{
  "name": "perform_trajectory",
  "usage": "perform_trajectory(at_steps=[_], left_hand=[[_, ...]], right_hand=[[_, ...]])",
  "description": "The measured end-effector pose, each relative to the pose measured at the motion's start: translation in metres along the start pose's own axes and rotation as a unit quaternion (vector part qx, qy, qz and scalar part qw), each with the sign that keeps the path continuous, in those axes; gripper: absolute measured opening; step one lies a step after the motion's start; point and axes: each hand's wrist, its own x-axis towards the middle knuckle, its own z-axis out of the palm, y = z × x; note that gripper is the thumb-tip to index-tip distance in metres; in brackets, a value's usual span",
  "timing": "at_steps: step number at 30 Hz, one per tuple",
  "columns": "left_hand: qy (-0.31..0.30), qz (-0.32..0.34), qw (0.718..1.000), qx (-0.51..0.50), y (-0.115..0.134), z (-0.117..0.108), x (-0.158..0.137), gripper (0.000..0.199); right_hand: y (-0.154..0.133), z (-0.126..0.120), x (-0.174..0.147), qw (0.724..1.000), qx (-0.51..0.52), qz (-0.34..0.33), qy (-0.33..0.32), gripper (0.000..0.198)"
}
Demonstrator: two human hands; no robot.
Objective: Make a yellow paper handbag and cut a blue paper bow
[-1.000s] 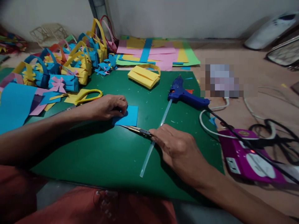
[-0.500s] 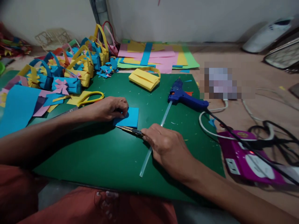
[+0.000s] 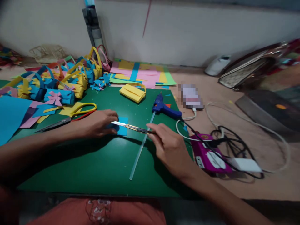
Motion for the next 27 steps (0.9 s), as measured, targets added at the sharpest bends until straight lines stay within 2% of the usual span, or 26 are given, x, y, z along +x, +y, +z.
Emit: perform_trajectory(at_steps=[2,4,7,9,14,17,19,21,24,27], left_hand=[[0.004,-0.018,0.998,0.066,0.012,0.003,-0.004,0.029],[-0.001,-0.033,0.994,0.106,0.020,0.007,-0.007,0.028],[-0.017,-0.016,0.991,0.130,0.025,0.014,-0.008,0.018],[-0.028,0.003,0.989,0.146,0.025,0.016,-0.007,0.015],[-0.018,-0.005,0.988,0.154,0.025,0.020,-0.003,0.021],[-0.004,-0.017,0.986,0.164,0.023,0.026,0.000,0.022],[0.012,-0.015,0.986,0.166,0.020,0.030,0.002,0.023],[0.023,-0.018,0.986,0.166,0.017,0.034,0.005,0.023],[0.023,-0.030,0.984,0.173,0.015,0.034,0.012,0.025],[0.009,-0.048,0.983,0.179,0.017,0.028,0.022,0.027]], right_hand=[[0.010,-0.006,-0.003,0.997,-0.062,0.009,0.046,0.020],[0.019,-0.011,-0.010,0.992,-0.096,0.018,0.080,0.022],[0.030,-0.016,-0.022,0.981,-0.142,0.042,0.125,0.024],[0.036,-0.017,-0.029,0.978,-0.156,0.055,0.129,0.026],[0.041,-0.012,-0.040,0.967,-0.226,0.049,0.111,0.030],[0.034,-0.011,-0.047,0.929,-0.357,0.051,0.086,0.037],[0.025,-0.012,-0.052,0.894,-0.440,0.046,0.068,0.032],[0.017,-0.013,-0.056,0.873,-0.485,0.037,0.029,0.024],[0.010,-0.011,-0.058,0.865,-0.500,0.027,-0.028,0.020],[0.012,-0.009,-0.052,0.869,-0.492,0.021,-0.048,0.019]])
